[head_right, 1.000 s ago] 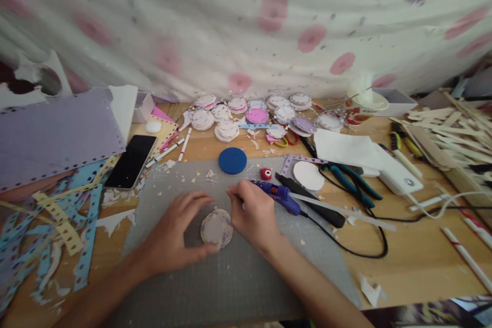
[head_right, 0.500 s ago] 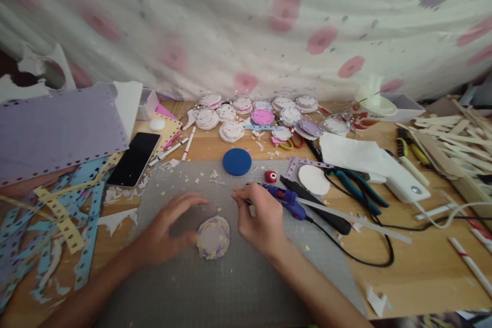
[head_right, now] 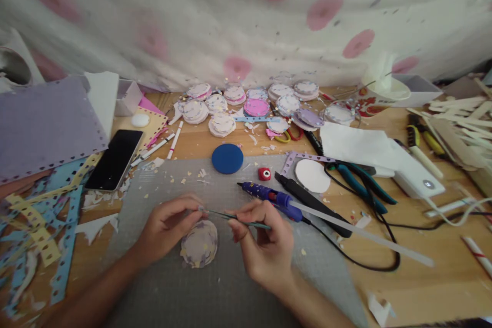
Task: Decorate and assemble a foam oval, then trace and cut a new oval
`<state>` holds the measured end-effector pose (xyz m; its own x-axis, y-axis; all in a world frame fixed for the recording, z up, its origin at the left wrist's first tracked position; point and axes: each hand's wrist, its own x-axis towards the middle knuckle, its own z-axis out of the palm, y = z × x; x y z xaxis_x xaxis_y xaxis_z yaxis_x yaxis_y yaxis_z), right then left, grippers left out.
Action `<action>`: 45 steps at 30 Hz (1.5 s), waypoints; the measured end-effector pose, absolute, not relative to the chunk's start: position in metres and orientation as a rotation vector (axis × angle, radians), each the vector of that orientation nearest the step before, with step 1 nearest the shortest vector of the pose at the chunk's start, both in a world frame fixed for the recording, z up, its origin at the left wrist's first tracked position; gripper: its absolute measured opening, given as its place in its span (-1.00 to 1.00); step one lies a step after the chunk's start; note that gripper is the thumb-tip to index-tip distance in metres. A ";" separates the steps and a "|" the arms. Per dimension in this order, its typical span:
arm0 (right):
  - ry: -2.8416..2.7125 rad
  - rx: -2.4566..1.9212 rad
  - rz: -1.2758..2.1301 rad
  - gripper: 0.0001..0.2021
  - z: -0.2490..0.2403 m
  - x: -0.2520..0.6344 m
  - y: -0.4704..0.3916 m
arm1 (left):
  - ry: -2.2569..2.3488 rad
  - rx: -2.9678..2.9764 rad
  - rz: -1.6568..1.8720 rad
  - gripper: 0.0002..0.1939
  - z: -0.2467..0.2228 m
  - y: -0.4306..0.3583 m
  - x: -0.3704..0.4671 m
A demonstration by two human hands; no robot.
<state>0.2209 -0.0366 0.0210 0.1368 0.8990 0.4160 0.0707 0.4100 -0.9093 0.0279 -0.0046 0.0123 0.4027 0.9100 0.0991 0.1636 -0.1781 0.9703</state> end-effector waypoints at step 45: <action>-2.063 -0.860 0.194 -0.82 0.022 0.234 -0.059 | 1.157 0.956 1.118 -0.68 0.006 0.003 0.020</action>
